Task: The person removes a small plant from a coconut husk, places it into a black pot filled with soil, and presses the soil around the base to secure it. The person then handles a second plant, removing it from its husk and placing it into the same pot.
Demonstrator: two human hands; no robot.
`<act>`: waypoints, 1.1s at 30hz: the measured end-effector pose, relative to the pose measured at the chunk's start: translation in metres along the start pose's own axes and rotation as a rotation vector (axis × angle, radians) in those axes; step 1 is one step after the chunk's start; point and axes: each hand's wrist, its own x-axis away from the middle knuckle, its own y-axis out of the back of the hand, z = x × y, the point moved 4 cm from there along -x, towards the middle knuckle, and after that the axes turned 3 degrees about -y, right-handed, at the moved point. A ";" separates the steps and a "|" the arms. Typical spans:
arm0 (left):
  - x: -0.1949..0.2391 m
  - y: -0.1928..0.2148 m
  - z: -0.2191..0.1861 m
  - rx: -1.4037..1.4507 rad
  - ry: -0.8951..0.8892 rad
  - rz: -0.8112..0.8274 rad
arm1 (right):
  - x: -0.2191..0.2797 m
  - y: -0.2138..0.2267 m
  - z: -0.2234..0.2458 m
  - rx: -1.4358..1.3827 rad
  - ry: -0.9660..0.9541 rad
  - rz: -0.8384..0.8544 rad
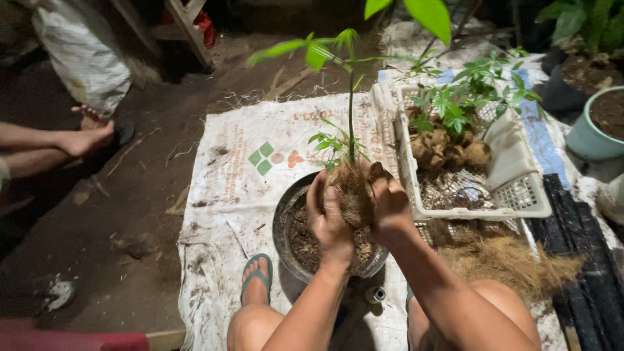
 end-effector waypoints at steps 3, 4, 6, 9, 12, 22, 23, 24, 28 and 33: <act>-0.002 0.003 0.007 0.318 0.105 -0.058 | -0.004 0.014 0.035 -0.345 -0.094 0.012; -0.003 0.003 0.012 0.449 0.215 -0.059 | -0.007 0.017 0.041 -0.600 -0.222 0.045; -0.007 0.003 0.022 0.648 0.380 -0.101 | -0.014 0.016 0.047 -1.101 -0.486 0.115; -0.010 0.001 0.031 0.693 0.470 -0.170 | -0.017 0.003 0.047 -1.613 -0.808 0.206; -0.010 -0.003 0.036 0.502 0.422 -0.131 | -0.015 -0.006 0.034 -1.723 -0.866 0.313; -0.009 -0.008 0.043 0.298 0.282 -0.017 | 0.009 -0.009 -0.005 -1.407 -1.028 0.020; -0.009 -0.009 0.039 0.307 0.251 0.014 | 0.007 -0.007 -0.004 -1.444 -0.978 -0.002; -0.008 -0.007 0.033 0.201 0.165 0.035 | 0.003 -0.001 0.000 -1.421 -0.798 0.057; 0.000 -0.004 -0.001 -0.338 -0.255 0.201 | -0.005 0.009 0.023 -1.463 -0.574 0.087; -0.005 -0.011 -0.029 -0.423 -0.377 0.248 | -0.009 0.013 0.051 -1.411 -0.819 -0.079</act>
